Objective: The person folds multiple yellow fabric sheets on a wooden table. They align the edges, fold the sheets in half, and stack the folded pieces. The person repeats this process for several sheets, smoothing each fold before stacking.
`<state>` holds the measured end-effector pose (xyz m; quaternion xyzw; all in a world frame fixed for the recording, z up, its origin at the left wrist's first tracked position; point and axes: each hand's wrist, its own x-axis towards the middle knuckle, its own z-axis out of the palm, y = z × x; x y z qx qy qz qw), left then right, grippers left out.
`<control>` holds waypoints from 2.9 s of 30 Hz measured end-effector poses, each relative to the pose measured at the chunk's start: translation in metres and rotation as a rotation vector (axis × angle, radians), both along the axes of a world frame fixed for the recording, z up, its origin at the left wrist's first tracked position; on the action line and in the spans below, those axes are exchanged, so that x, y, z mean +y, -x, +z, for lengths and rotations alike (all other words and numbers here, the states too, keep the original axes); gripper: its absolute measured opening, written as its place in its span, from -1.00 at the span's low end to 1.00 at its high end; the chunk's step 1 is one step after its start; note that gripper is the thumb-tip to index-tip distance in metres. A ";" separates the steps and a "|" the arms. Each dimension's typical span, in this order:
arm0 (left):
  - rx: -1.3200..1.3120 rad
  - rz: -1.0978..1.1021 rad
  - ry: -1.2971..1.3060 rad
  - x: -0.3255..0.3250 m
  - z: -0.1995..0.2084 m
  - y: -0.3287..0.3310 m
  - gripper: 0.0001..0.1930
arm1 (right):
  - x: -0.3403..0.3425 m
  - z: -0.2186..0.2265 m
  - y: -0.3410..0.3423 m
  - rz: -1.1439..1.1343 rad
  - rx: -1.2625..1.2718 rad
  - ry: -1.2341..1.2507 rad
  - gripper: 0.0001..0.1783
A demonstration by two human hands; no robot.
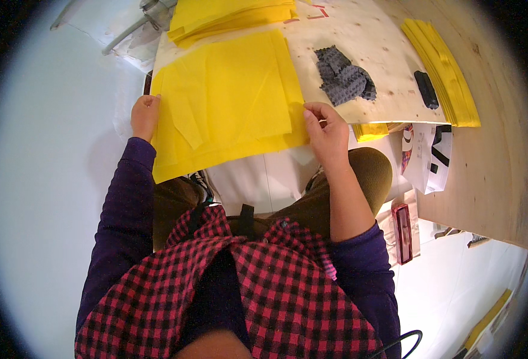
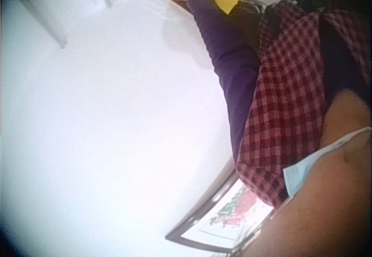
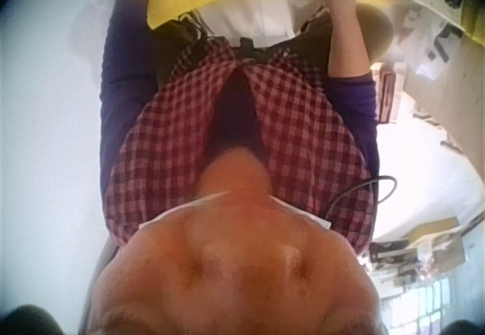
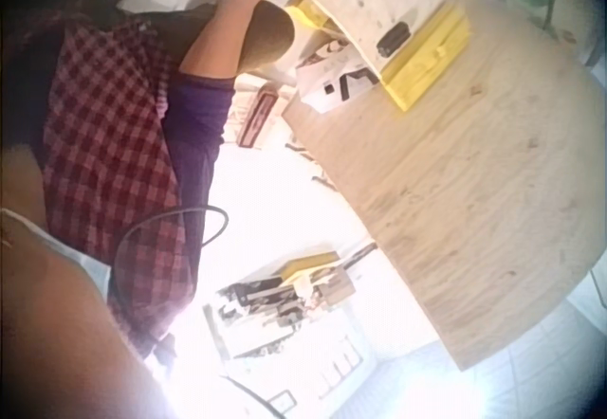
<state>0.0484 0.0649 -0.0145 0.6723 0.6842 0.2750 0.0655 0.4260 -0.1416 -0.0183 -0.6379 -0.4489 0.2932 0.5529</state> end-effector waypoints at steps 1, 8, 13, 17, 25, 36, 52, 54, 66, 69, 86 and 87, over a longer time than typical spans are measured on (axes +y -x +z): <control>-0.034 -0.007 -0.017 -0.002 0.001 0.001 -0.71 | 0.000 0.001 -0.001 -0.003 0.004 -0.002 -0.80; -0.213 -0.135 -0.058 -0.039 0.024 0.017 -0.75 | -0.002 -0.001 -0.003 -0.020 0.018 -0.010 -0.80; -0.165 -0.096 -0.040 -0.086 0.034 0.031 -0.71 | 0.000 -0.008 -0.003 -0.034 0.049 -0.082 -0.82; -0.207 -0.262 -0.132 -0.122 0.035 0.028 -0.75 | 0.001 -0.010 -0.002 -0.031 -0.023 -0.099 -0.81; 0.168 -0.654 -0.180 -0.170 0.039 -0.037 -0.42 | -0.004 -0.002 -0.004 -0.090 0.031 -0.006 -0.74; 0.470 -0.724 -0.104 -0.179 0.029 -0.106 -0.24 | -0.012 0.006 -0.019 -0.252 0.286 -0.057 -0.71; 0.550 -0.788 -0.093 -0.169 0.030 -0.104 -0.41 | -0.028 0.018 0.014 0.273 -0.791 -0.377 -0.28; 0.511 -0.799 -0.083 -0.169 0.030 -0.102 -0.41 | -0.024 0.018 0.026 0.350 -0.909 -0.359 -0.30; 0.404 -0.855 -0.067 -0.163 0.036 -0.089 -0.52 | 0.007 0.027 0.029 0.498 -1.157 -0.265 -0.59; 0.404 -0.867 -0.064 -0.160 0.035 -0.086 -0.57 | 0.018 0.041 0.021 0.622 -1.165 -0.234 -0.65; 0.214 -0.850 0.065 -0.148 0.060 -0.065 -0.45 | 0.056 0.045 -0.006 0.628 -0.631 0.096 -0.78; 0.248 -0.818 -0.041 -0.153 0.063 -0.054 -0.39 | 0.057 0.044 -0.007 0.622 -0.596 0.100 -0.78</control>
